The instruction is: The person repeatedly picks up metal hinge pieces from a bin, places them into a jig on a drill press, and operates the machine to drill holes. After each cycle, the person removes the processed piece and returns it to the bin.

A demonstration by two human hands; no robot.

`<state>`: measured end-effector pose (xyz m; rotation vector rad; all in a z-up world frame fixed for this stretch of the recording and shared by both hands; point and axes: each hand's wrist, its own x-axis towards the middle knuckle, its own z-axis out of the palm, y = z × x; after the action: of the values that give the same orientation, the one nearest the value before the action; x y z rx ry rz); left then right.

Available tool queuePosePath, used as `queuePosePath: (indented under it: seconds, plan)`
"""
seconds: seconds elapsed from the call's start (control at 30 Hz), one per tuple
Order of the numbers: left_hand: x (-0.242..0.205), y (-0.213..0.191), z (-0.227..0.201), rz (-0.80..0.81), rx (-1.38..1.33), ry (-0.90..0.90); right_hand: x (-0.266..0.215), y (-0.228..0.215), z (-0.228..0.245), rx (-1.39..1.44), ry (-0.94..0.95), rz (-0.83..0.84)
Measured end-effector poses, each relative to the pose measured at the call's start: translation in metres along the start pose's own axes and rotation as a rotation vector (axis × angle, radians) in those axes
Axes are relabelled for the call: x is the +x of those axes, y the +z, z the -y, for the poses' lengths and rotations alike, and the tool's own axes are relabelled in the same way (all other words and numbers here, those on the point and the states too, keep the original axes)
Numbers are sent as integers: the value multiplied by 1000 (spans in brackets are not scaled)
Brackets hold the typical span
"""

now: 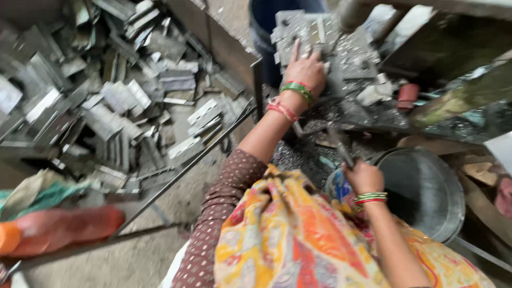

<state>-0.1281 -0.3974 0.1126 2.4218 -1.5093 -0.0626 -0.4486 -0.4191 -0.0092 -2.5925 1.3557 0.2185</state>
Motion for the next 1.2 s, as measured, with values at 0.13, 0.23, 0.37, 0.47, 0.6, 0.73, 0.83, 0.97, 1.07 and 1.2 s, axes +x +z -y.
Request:
queuePosePath:
  seconds: [0.13,0.23,0.37,0.47,0.6,0.73,0.83,0.97,1.07,1.2]
  plan:
    - [-73,1,17,-395,10,159,11,5,-27,113,-4,87]
    - [-148,29,52,-674,-110,95,29,-4,-58,25,-39,103]
    - [-231,57,180,-261,264,-394,65,9,-91,105,-188,65]
    - [-293,54,270,-387,439,-761,79,30,-104,252,-204,72]
    - [-343,40,340,-498,608,-1118,82,46,-111,436,-137,105]
    - [-353,47,353,-460,450,-1193,84,51,-113,460,-221,59]
    - [-360,60,345,-511,567,-1083,84,54,-115,454,-202,65]
    - [-368,60,315,-434,682,-850,85,52,-110,453,-213,42]
    - [-350,40,279,-327,638,-711,70,35,-97,306,-170,57]
    - [-298,-7,221,-375,447,-419,37,-14,-64,-92,-103,57]
